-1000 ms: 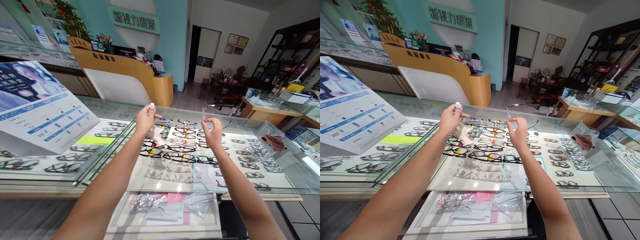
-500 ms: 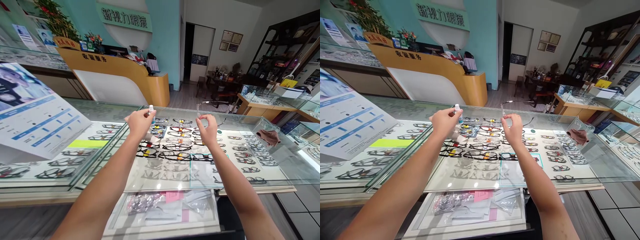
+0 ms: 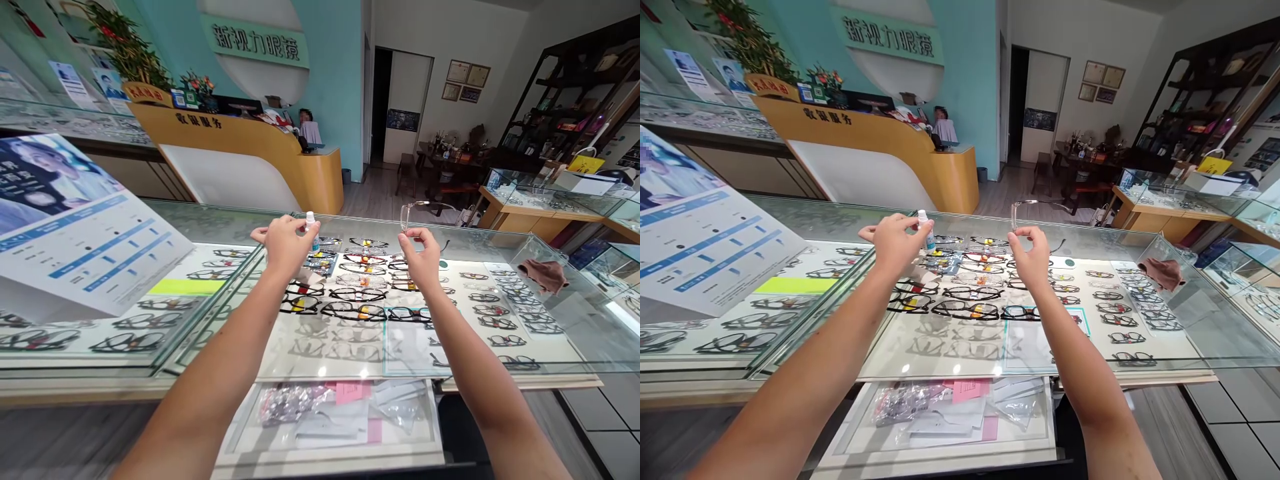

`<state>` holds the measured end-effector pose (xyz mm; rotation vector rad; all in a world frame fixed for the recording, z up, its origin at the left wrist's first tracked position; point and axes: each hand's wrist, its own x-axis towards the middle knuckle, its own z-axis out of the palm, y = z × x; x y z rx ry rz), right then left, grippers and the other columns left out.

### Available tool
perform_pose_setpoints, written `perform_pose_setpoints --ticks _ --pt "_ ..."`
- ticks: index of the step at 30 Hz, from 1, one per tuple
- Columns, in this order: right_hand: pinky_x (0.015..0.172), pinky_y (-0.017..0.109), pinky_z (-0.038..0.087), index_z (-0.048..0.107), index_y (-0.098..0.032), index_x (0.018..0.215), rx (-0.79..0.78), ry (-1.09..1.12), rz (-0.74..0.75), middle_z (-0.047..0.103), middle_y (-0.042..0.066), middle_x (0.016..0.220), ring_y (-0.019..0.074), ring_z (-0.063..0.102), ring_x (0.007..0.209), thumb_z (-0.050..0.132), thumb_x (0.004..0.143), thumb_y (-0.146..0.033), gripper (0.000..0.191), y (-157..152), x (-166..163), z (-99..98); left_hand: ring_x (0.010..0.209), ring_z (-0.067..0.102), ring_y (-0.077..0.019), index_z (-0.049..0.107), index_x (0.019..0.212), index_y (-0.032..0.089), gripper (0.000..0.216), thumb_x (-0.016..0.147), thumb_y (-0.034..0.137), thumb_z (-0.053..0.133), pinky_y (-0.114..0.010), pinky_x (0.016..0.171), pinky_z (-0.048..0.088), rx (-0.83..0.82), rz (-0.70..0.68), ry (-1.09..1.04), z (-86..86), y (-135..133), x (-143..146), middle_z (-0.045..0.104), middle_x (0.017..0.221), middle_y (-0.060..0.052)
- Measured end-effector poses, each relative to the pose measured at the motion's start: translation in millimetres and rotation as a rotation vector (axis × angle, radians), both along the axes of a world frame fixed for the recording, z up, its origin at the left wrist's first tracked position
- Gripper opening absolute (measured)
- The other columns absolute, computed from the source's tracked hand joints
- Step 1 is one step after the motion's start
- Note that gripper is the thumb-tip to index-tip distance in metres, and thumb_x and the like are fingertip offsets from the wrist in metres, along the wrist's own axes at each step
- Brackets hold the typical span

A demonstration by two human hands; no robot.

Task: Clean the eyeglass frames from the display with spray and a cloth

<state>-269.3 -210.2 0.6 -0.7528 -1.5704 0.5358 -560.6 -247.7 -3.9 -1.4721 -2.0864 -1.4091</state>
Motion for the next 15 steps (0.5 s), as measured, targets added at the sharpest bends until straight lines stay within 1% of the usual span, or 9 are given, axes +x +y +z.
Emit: perform_pose_setpoints --ticks 2,3,5,6,8,9,10,12,15 --pt "0.099 0.044 0.049 0.063 -0.024 0.089 -0.072 0.063 0.063 0.075 0.007 0.102 0.027 0.067 0.104 0.073 0.092 -0.061 0.038 0.4 -0.5 1.2 0.099 0.061 -0.0287 0.068 0.075 0.021 0.033 0.091 0.05 0.068 -0.048 0.1 0.04 0.083 -0.087 -0.067 -0.5 2.3 1.2 0.065 0.09 -0.007" --pt "0.1 0.044 0.049 0.062 -0.024 0.089 -0.109 0.1 0.104 0.076 0.007 0.103 0.0271 0.069 0.105 0.075 0.09 -0.062 0.04 0.5 -0.9 1.9 0.098 0.062 -0.0272 0.066 0.079 0.021 0.036 0.093 0.054 0.066 -0.045 0.097 0.044 0.123 -0.173 -0.135 -0.6 3.9 2.9 0.066 0.092 -0.007" --pt "0.101 0.043 0.05 0.061 -0.024 0.088 -0.178 0.165 0.198 0.077 0.007 0.103 0.0269 0.071 0.106 0.079 0.087 -0.064 0.043 0.1 -2.0 3.5 0.091 0.065 -0.0227 0.063 0.088 0.022 0.047 0.095 0.068 0.059 -0.037 0.086 0.051 0.166 -0.407 -0.341 -0.4 6.8 9.9 0.068 0.091 -0.006" --pt "0.101 0.043 0.051 0.06 -0.025 0.088 -0.206 0.188 0.24 0.077 0.007 0.103 0.0266 0.071 0.106 0.08 0.086 -0.065 0.045 -0.5 -2.7 4.3 0.088 0.066 -0.0207 0.061 0.092 0.023 0.054 0.094 0.076 0.057 -0.034 0.081 0.053 0.165 -0.53 -0.461 0.1 7.7 15.4 0.069 0.089 -0.005" --pt "0.1 0.041 0.053 0.059 -0.025 0.088 -0.25 0.208 0.304 0.077 0.007 0.102 0.0257 0.071 0.106 0.083 0.083 -0.067 0.049 -2.6 -4.7 5.6 0.084 0.069 -0.0187 0.057 0.098 0.024 0.064 0.087 0.087 0.059 -0.032 0.075 0.057 0.132 -0.747 -0.685 1.7 7.4 29.5 0.07 0.087 -0.003" --pt "0.098 0.04 0.053 0.059 -0.025 0.087 -0.27 0.209 0.324 0.077 0.007 0.101 0.0253 0.071 0.105 0.084 0.081 -0.068 0.05 -4.1 -6.1 6.0 0.083 0.07 -0.0187 0.055 0.1 0.025 0.068 0.082 0.09 0.063 -0.032 0.074 0.059 0.109 -0.834 -0.779 2.8 6.1 37.2 0.069 0.085 -0.001" --pt "0.097 0.039 0.053 0.059 -0.025 0.087 -0.289 0.21 0.34 0.076 0.006 0.099 0.0249 0.071 0.103 0.085 0.079 -0.07 0.052 -5.7 -7.6 6.2 0.083 0.07 -0.0188 0.054 0.101 0.025 0.069 0.079 0.09 0.066 -0.032 0.072 0.06 0.082 -0.908 -0.862 4.2 4.2 44.7 0.067 0.084 0.0" --pt "0.092 0.037 0.053 0.059 -0.025 0.085 -0.328 0.213 0.368 0.075 0.005 0.095 0.0239 0.069 0.099 0.088 0.075 -0.072 0.056 -9.4 -11.2 6.0 0.083 0.07 -0.0185 0.052 0.103 0.027 0.067 0.079 0.086 0.071 -0.031 0.068 0.062 0.026 -1.021 -0.997 7.4 -0.9 57.4 0.063 0.082 0.003" --pt "0.087 0.035 0.053 0.059 -0.025 0.083 -0.386 0.204 0.409 0.072 0.004 0.092 0.0222 0.067 0.094 0.09 0.07 -0.075 0.06 -14.7 -16.3 5.4 0.075 0.066 -0.0169 0.053 0.1 0.026 0.059 0.084 0.08 0.072 -0.024 0.052 0.055 -0.08 -1.124 -1.146 13.1 -8.2 68.2 0.06 0.079 0.003"
